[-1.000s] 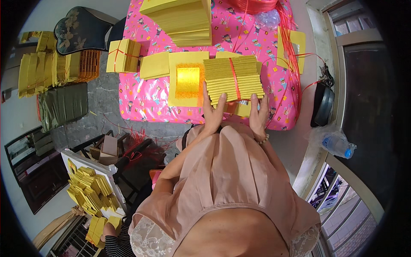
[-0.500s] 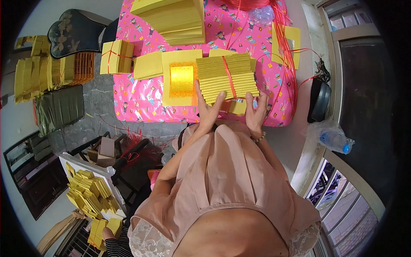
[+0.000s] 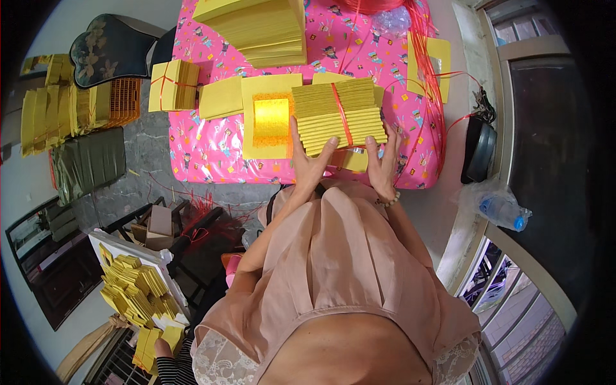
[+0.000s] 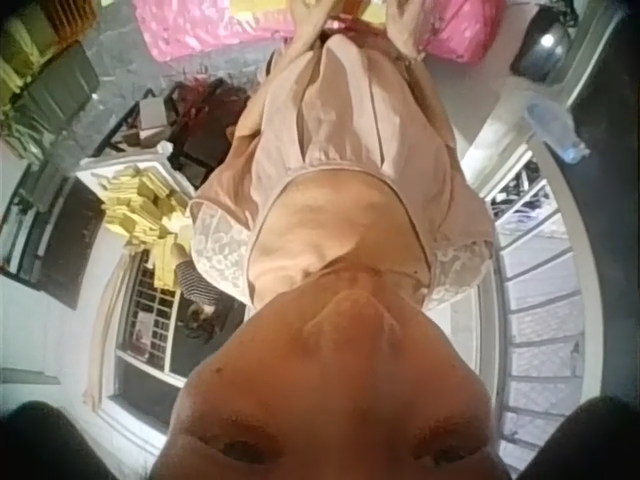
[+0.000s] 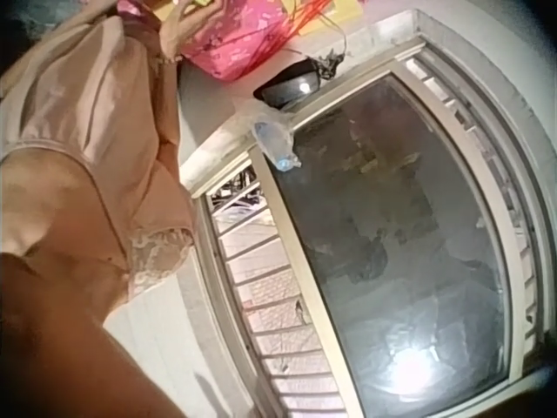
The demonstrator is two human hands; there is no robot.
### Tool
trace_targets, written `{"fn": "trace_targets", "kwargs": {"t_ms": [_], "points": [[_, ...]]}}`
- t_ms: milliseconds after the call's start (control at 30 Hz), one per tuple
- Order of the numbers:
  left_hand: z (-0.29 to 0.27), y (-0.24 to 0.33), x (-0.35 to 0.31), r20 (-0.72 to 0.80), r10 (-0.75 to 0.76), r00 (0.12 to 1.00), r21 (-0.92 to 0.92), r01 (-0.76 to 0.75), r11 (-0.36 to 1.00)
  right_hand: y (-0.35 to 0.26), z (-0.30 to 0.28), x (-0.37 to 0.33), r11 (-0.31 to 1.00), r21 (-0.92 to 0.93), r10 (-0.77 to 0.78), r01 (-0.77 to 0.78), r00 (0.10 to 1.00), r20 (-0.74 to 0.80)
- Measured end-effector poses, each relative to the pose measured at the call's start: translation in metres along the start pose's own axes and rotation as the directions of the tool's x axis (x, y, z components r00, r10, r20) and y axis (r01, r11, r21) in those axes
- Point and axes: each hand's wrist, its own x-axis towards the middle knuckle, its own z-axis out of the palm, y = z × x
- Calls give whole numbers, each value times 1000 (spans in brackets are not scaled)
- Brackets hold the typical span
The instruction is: The person is bundling and tying stacks of yellow joss paper with red plastic ribbon.
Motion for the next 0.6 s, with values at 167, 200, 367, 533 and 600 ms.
{"fn": "trace_targets", "kwargs": {"t_ms": [167,200,367,533,600], "points": [[1,2,2,42,-108,993,-116,112,987,13,7,-12,906,293,243,-306,942,232],[0,3,1,48,-142,989,-99,146,984,13,8,-13,893,305,269,-332,935,231],[-2,3,1,81,-91,993,-81,97,992,15,9,-20,871,317,309,-376,919,243],[-2,0,1,66,-54,996,16,53,998,20,4,-18,822,326,356,-467,868,345],[-3,5,2,72,-107,992,-105,114,988,13,3,-16,810,390,305,-438,883,357]]}}
